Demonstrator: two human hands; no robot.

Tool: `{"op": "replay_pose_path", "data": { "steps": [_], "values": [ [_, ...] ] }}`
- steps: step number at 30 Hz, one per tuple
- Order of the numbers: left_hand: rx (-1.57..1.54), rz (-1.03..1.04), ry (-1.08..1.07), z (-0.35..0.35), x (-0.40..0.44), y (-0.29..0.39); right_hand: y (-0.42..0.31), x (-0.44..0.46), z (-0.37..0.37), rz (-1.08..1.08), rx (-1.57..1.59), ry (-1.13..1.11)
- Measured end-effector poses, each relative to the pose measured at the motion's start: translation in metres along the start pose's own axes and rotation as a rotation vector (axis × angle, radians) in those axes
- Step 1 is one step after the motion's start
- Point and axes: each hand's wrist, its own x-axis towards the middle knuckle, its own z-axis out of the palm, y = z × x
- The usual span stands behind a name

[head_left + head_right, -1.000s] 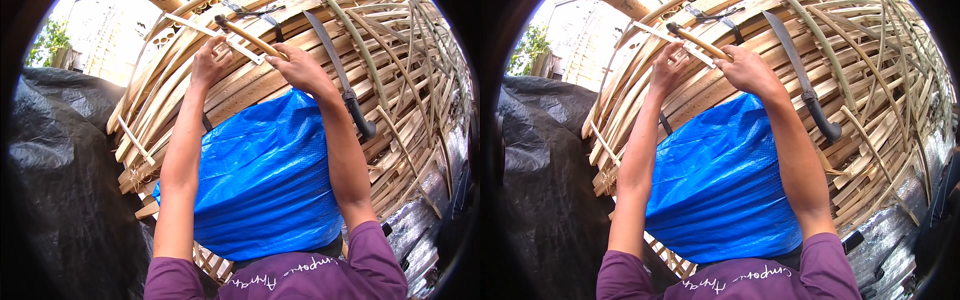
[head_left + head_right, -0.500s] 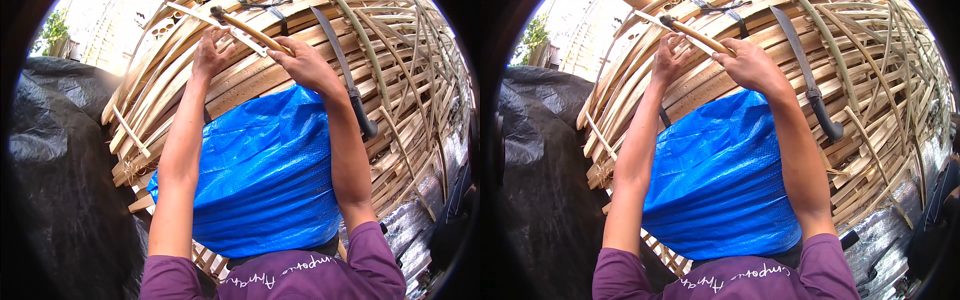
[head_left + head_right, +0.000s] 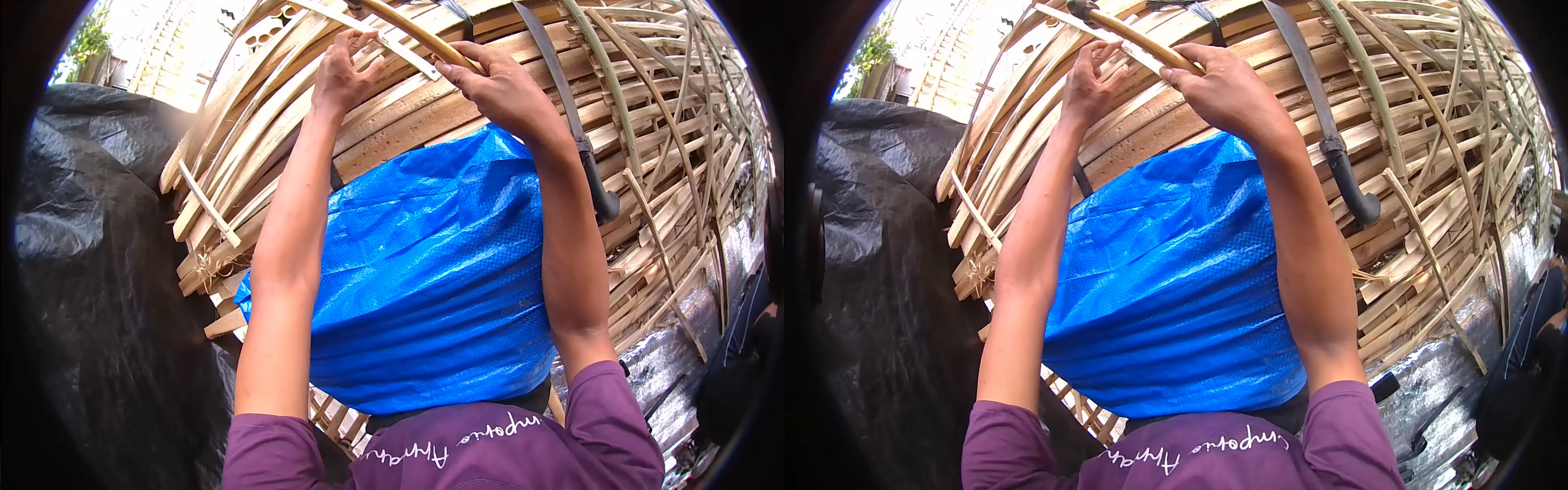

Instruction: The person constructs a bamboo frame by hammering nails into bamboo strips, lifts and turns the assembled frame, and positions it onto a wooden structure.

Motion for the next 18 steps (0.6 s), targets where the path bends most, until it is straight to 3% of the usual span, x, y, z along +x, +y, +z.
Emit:
{"op": "replay_pose_path", "data": {
  "steps": [3, 7, 11, 13, 17, 18],
  "values": [
    [0.079, -0.056, 0.031, 0.0, 0.001, 0.003, -0.006, -0.001, -0.005, 0.185, -0.162, -0.118],
    [-0.008, -0.1, -0.068, -0.007, 0.001, 0.013, -0.01, -0.006, -0.003, -0.021, -0.073, 0.059],
    [-0.05, -0.154, -0.084, -0.003, -0.001, 0.01, -0.015, -0.005, -0.002, 0.022, 0.101, -0.023],
    [0.092, -0.088, 0.015, -0.001, -0.002, 0.007, -0.009, -0.001, -0.005, 0.17, -0.21, -0.113],
    [0.0, -0.008, 0.02, 0.002, 0.001, 0.001, -0.01, -0.007, -0.007, 0.077, -0.17, 0.016],
    [-0.003, -0.089, -0.058, -0.003, 0.001, 0.007, -0.007, -0.007, -0.004, 0.012, -0.072, 0.079]
  ]
}}
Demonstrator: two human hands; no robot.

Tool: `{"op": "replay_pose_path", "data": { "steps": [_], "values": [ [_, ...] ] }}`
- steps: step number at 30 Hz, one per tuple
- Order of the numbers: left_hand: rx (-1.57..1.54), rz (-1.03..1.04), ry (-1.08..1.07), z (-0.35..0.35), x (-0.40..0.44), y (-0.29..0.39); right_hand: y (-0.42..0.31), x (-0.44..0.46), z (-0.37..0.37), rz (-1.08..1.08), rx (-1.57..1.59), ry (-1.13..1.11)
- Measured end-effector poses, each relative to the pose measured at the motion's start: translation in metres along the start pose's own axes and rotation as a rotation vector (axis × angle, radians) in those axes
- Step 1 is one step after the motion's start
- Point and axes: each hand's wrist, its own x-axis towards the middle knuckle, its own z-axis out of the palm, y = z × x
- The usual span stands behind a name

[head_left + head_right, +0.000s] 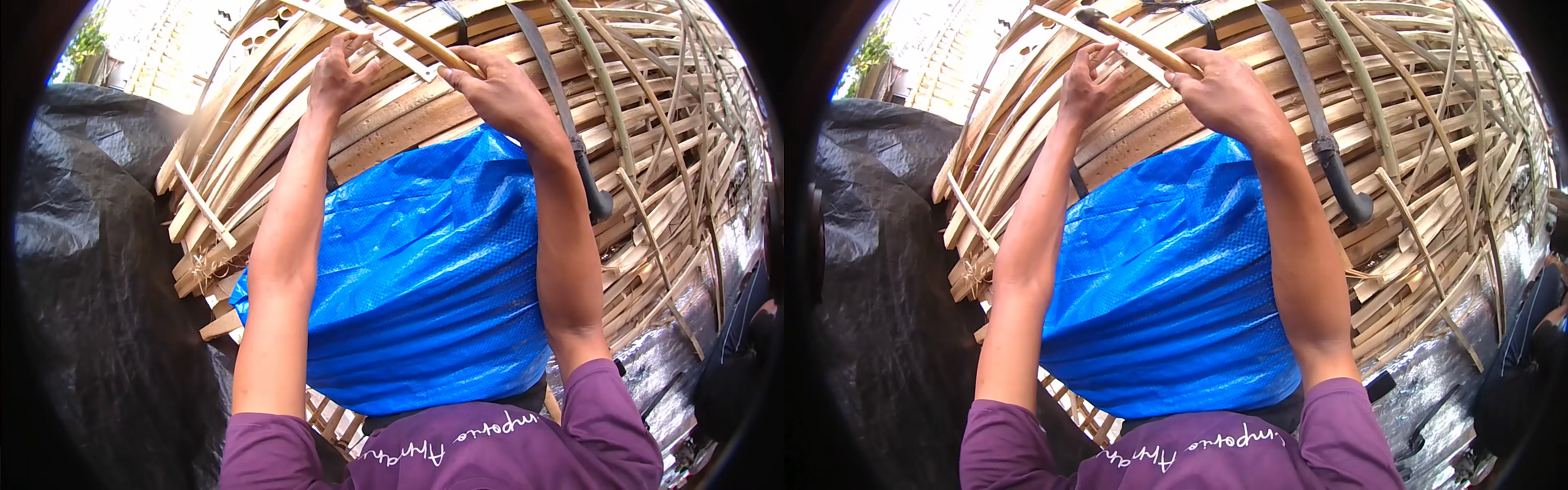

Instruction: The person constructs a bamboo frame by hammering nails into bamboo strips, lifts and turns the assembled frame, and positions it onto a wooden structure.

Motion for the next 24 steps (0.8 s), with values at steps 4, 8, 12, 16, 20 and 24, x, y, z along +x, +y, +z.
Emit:
{"op": "replay_pose_path", "data": {
  "steps": [4, 8, 12, 16, 20, 24],
  "values": [
    [-0.023, 0.082, 0.073, 0.002, -0.001, 0.0, -0.002, 0.004, 0.001, -0.029, 0.191, -0.082],
    [0.048, 0.029, 0.083, 0.002, -0.002, 0.0, 0.003, 0.006, 0.0, 0.139, -0.131, -0.177],
    [0.012, 0.028, 0.045, -0.002, -0.002, 0.005, -0.006, 0.001, -0.002, -0.036, 0.096, -0.078],
    [-0.007, -0.033, 0.022, -0.001, -0.003, 0.006, -0.006, 0.006, -0.001, 0.065, 0.063, -0.19],
    [0.06, -0.195, -0.048, -0.005, -0.001, 0.013, 0.005, 0.006, 0.001, 0.073, -0.157, -0.1],
    [0.022, -0.04, 0.009, -0.002, -0.002, 0.006, -0.005, 0.002, -0.008, -0.001, 0.231, -0.152]
  ]
}}
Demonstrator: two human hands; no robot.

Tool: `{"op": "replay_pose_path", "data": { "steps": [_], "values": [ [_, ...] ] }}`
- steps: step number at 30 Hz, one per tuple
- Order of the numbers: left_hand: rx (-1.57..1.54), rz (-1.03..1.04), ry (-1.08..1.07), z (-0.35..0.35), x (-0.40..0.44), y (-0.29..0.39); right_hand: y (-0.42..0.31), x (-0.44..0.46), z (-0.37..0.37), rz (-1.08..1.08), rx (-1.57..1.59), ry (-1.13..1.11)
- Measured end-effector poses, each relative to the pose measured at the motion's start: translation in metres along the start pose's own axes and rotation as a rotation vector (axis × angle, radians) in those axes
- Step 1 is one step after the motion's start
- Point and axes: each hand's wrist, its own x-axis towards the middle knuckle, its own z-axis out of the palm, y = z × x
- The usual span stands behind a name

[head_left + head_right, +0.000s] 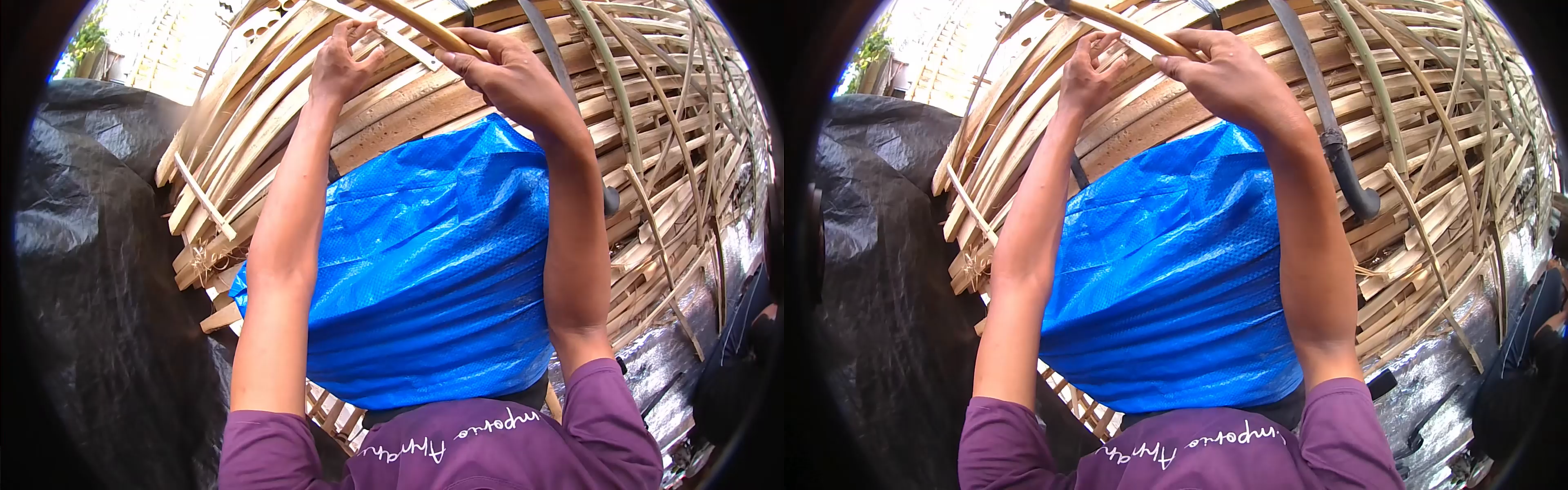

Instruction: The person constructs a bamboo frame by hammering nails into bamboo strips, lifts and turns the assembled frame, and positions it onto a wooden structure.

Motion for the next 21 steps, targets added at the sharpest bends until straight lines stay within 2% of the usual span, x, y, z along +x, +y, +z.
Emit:
{"op": "replay_pose_path", "data": {
  "steps": [1, 3, 5, 7, 10, 11, 13, 15, 16, 17, 19, 21],
  "values": [
    [-0.157, 0.005, 0.02, 0.006, 0.002, -0.005, 0.001, 0.001, 0.0, 0.007, 0.016, -0.012],
    [-0.118, -0.039, -0.016, 0.003, 0.001, -0.003, 0.011, 0.005, 0.001, 0.022, -0.025, -0.005],
    [-0.062, -0.041, 0.001, 0.003, 0.0, 0.001, 0.038, 0.015, -0.002, 0.129, -0.28, -0.044],
    [-0.026, -0.042, 0.001, -0.001, 0.001, 0.003, 0.027, 0.01, -0.001, 0.135, -0.31, 0.045],
    [-0.045, -0.031, -0.024, -0.003, 0.001, 0.003, 0.001, -0.001, -0.008, 0.052, -0.026, 0.007],
    [-0.025, -0.042, -0.022, -0.005, 0.0, 0.006, -0.008, -0.005, -0.011, 0.108, 0.18, -0.059],
    [-0.011, -0.053, -0.029, -0.003, -0.003, 0.006, 0.001, -0.002, -0.012, 0.17, 0.338, -0.126],
    [0.003, -0.083, -0.024, -0.002, -0.001, 0.005, 0.032, 0.013, -0.01, 0.07, -0.095, -0.102],
    [0.006, -0.091, -0.022, -0.002, -0.001, 0.006, 0.034, 0.011, -0.004, 0.1, -0.208, -0.012],
    [0.004, -0.086, -0.017, -0.003, 0.0, 0.006, 0.032, 0.014, -0.005, 0.178, -0.229, -0.052],
    [-0.017, -0.057, -0.02, -0.002, 0.001, 0.004, 0.019, 0.004, -0.005, 0.039, -0.18, 0.054],
    [-0.034, -0.023, -0.01, 0.0, 0.002, -0.001, 0.0, -0.003, -0.014, 0.085, 0.126, -0.078]
  ]
}}
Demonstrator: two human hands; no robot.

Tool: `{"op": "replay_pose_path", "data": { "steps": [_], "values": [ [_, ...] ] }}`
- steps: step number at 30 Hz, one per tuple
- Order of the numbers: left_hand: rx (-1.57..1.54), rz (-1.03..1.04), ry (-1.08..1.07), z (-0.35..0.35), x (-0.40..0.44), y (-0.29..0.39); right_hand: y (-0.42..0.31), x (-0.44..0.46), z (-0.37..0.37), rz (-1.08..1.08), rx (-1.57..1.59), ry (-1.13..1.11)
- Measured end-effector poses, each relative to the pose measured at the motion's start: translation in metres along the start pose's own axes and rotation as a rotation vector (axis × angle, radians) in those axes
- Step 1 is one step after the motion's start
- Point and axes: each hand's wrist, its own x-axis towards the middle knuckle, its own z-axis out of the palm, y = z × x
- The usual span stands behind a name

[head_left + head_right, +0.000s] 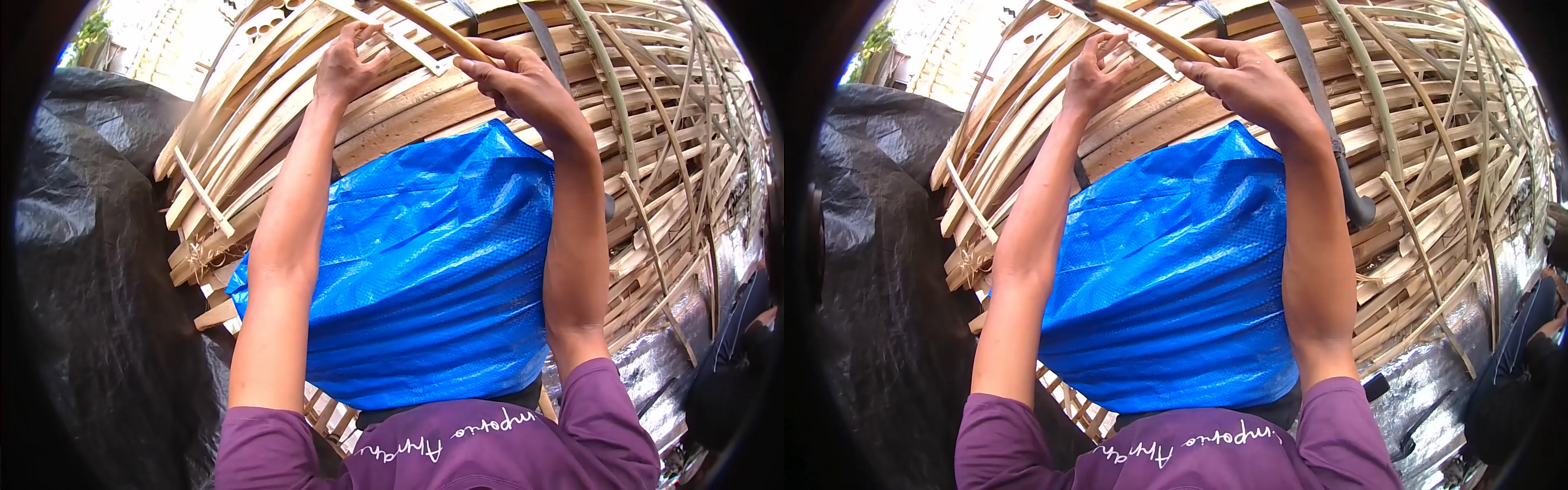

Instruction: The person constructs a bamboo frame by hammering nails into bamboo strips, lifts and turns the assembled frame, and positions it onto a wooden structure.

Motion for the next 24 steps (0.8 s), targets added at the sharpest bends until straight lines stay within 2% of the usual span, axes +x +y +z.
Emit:
{"op": "replay_pose_path", "data": {
  "steps": [2, 4, 6, 8, 10, 11, 14, 16, 18, 20, 22, 24],
  "values": [
    [-0.044, 0.022, -0.002, 0.003, -0.002, -0.004, -0.009, -0.004, 0.006, -0.018, 0.213, -0.104],
    [-0.004, -0.041, -0.008, -0.002, -0.004, 0.007, 0.003, 0.004, 0.002, -0.007, 0.092, -0.158],
    [0.086, -0.07, -0.027, -0.002, -0.001, 0.005, 0.031, 0.023, 0.007, -0.025, -0.421, 0.008],
    [0.111, -0.126, -0.044, 0.001, 0.0, 0.003, 0.033, 0.016, 0.004, -0.027, -0.367, 0.061],
    [-0.025, 0.019, 0.02, 0.005, 0.0, -0.004, 0.015, 0.009, 0.003, 0.025, -0.235, 0.094],
    [-0.06, 0.004, 0.004, 0.006, 0.0, -0.008, 0.014, 0.006, 0.002, -0.082, -0.134, 0.071],
    [-0.066, 0.034, 0.023, 0.006, -0.001, -0.007, 0.001, 0.0, -0.003, -0.019, 0.218, -0.151],
    [-0.051, 0.049, 0.027, 0.003, -0.003, -0.004, 0.018, 0.005, 0.0, -0.022, 0.174, -0.125],
    [0.045, -0.05, 0.013, 0.003, -0.002, -0.001, 0.034, 0.022, 0.0, 0.022, -0.342, -0.006],
    [0.003, -0.012, 0.037, 0.005, 0.002, -0.003, 0.037, 0.024, -0.005, 0.046, -0.316, -0.039],
    [-0.044, -0.068, -0.037, 0.0, 0.0, 0.001, 0.024, 0.013, -0.003, -0.071, -0.21, 0.042],
    [-0.024, -0.002, 0.007, 0.002, -0.002, -0.002, -0.001, -0.002, -0.001, -0.029, 0.066, -0.012]
  ]
}}
